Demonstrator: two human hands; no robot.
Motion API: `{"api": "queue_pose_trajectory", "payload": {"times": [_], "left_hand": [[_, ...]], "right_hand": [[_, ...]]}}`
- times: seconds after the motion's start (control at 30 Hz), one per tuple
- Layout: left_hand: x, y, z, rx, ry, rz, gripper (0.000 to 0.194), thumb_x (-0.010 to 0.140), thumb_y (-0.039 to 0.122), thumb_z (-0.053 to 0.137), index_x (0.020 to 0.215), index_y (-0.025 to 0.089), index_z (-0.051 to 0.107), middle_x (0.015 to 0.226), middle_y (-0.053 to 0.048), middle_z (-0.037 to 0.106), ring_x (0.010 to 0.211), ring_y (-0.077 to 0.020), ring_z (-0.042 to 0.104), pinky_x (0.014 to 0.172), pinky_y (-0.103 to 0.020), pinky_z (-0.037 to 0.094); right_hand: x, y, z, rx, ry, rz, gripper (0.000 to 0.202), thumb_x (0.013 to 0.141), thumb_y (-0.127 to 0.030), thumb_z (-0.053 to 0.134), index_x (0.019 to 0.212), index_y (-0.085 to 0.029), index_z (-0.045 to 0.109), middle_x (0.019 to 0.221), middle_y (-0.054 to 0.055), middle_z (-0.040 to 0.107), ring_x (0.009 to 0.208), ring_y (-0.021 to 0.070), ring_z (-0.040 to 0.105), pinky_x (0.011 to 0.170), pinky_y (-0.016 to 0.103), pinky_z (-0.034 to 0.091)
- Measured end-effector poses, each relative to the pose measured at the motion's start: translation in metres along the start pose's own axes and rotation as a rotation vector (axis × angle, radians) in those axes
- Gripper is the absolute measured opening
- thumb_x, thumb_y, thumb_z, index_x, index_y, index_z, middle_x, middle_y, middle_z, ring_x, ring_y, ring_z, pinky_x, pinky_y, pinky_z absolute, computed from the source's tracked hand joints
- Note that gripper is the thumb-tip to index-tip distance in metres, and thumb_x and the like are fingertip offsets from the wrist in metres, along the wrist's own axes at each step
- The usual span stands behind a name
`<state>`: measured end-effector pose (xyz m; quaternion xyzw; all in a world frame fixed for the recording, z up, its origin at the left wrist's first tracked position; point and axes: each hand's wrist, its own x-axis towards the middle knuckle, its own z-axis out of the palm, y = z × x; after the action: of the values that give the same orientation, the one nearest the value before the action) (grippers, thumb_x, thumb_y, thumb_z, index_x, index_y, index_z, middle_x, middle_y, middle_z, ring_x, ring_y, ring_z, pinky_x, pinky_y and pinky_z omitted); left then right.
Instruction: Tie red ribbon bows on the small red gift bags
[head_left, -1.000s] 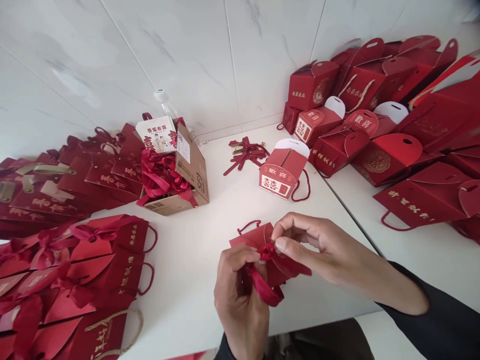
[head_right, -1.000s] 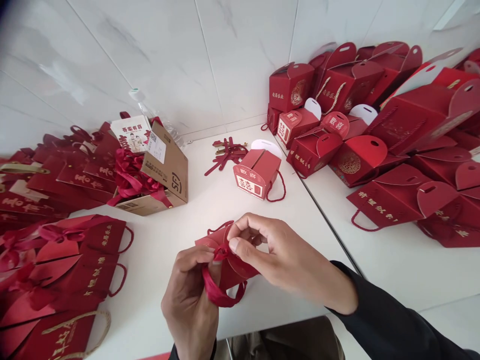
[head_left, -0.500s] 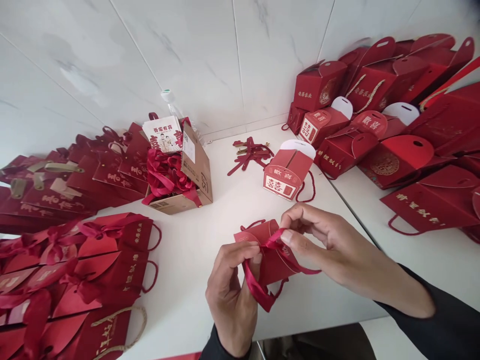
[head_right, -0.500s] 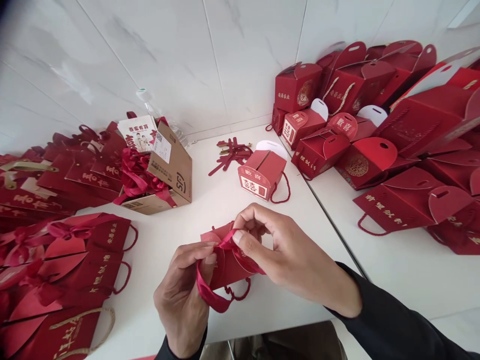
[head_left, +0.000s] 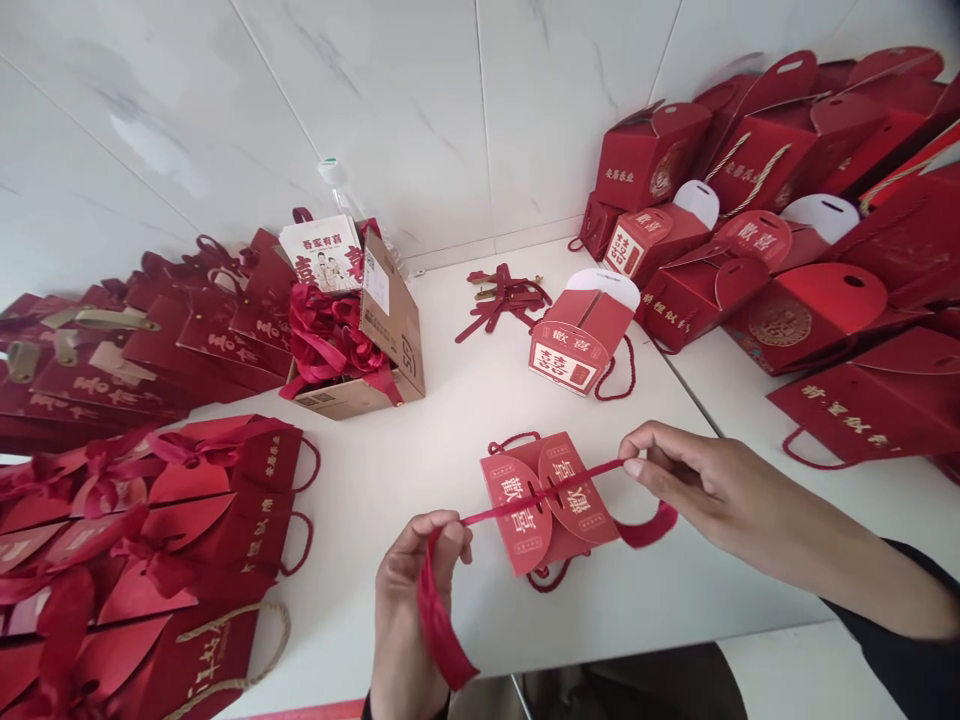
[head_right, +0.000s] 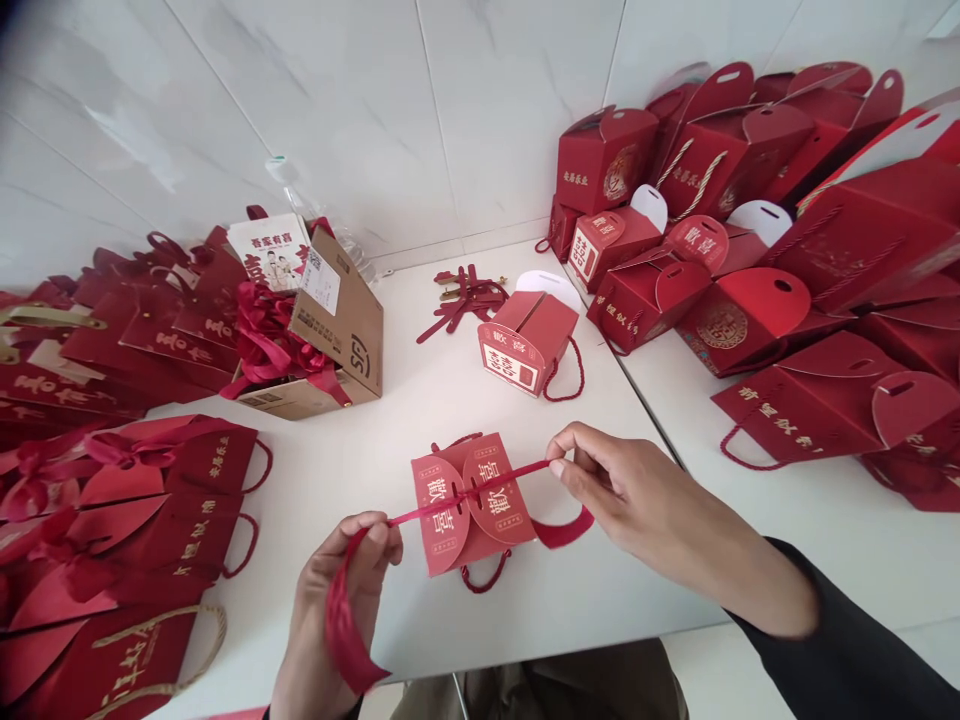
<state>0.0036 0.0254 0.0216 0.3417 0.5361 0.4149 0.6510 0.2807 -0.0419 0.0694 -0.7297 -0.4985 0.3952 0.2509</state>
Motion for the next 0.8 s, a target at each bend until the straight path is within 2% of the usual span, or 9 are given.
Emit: {"api": "queue_pose_trajectory", "payload": {"times": [0.07,0.13,0.23,0.33,0.4,0.5,0.57,0.67,0.8], "left_hand": [[0.006,0.004,0.001,-0.231,-0.023,-0.154,0.025,0.074,0.038,0.090,0.086,0.019,0.079,0.074,-0.001,0.062,0.069,-0.0109,0.059,0.065,-0.021,0.054],[0.007,0.010,0.004,-0.388,-0.042,-0.279,0.037,0.073,0.046,0.088,0.094,0.016,0.080,0.075,-0.002,0.060,0.069,-0.0124,0.058,0.063,-0.024,0.054],[0.002,0.016,0.010,-0.404,-0.163,-0.323,0.058,0.076,0.060,0.078,0.110,0.012,0.079,0.087,-0.009,0.063,0.076,-0.0173,0.059,0.066,-0.030,0.056],[-0.008,0.014,0.014,-0.227,-0.235,-0.112,0.044,0.084,0.055,0.075,0.108,0.019,0.078,0.093,-0.009,0.065,0.081,-0.0183,0.059,0.070,-0.029,0.054],[-0.012,0.009,0.015,-0.065,-0.176,0.066,0.030,0.091,0.050,0.071,0.101,0.023,0.078,0.094,-0.007,0.066,0.083,-0.0172,0.059,0.075,-0.027,0.053],[-0.015,0.007,0.020,0.129,-0.061,0.293,0.023,0.097,0.046,0.066,0.102,0.026,0.078,0.110,-0.007,0.070,0.104,-0.0200,0.063,0.090,-0.028,0.052],[-0.016,0.010,0.027,0.203,-0.088,0.413,0.019,0.098,0.042,0.065,0.102,0.028,0.077,0.117,-0.006,0.071,0.115,-0.0217,0.063,0.095,-0.029,0.052],[-0.019,0.015,0.037,0.262,-0.209,0.501,0.019,0.103,0.037,0.058,0.097,0.027,0.074,0.113,-0.005,0.073,0.108,-0.0206,0.068,0.087,-0.029,0.057],[-0.017,0.016,0.046,0.276,-0.258,0.494,0.024,0.107,0.037,0.051,0.095,0.024,0.068,0.093,-0.005,0.076,0.094,-0.0199,0.071,0.078,-0.029,0.057]], "right_hand": [[0.000,0.004,0.002,-0.018,-0.007,0.004,0.040,0.102,-0.064,0.045,0.091,-0.027,0.057,0.062,-0.007,0.030,0.053,0.0149,0.029,0.047,0.026,0.027],[0.000,0.004,0.004,-0.026,0.018,0.006,0.041,0.102,-0.065,0.045,0.095,-0.028,0.060,0.062,-0.007,0.038,0.053,0.0148,0.033,0.049,0.027,0.032],[-0.002,0.003,0.004,-0.048,0.062,0.011,0.041,0.102,-0.065,0.048,0.115,-0.029,0.065,0.067,-0.005,0.053,0.055,0.0155,0.043,0.054,0.028,0.039],[-0.001,0.001,0.007,-0.053,0.043,-0.006,0.043,0.101,-0.063,0.051,0.127,-0.031,0.065,0.070,-0.004,0.057,0.057,0.0157,0.048,0.053,0.028,0.041],[0.001,-0.001,0.011,-0.036,0.021,-0.022,0.043,0.102,-0.061,0.051,0.129,-0.030,0.065,0.070,-0.004,0.059,0.056,0.0155,0.050,0.053,0.028,0.042],[0.002,-0.006,0.016,0.002,-0.004,-0.048,0.037,0.103,-0.057,0.050,0.113,-0.027,0.069,0.072,-0.002,0.065,0.059,0.0160,0.055,0.054,0.028,0.045],[0.000,-0.010,0.017,0.040,0.054,-0.067,0.034,0.103,-0.056,0.051,0.102,-0.026,0.068,0.078,0.000,0.069,0.066,0.0180,0.062,0.055,0.028,0.047],[-0.006,-0.016,0.019,0.111,0.188,-0.085,0.032,0.102,-0.056,0.054,0.106,-0.028,0.066,0.091,0.004,0.074,0.077,0.0229,0.070,0.050,0.027,0.047],[-0.012,-0.022,0.023,0.255,0.190,-0.141,0.029,0.102,-0.055,0.054,0.107,-0.028,0.065,0.101,0.008,0.076,0.072,0.0230,0.069,0.042,0.027,0.045]]}}
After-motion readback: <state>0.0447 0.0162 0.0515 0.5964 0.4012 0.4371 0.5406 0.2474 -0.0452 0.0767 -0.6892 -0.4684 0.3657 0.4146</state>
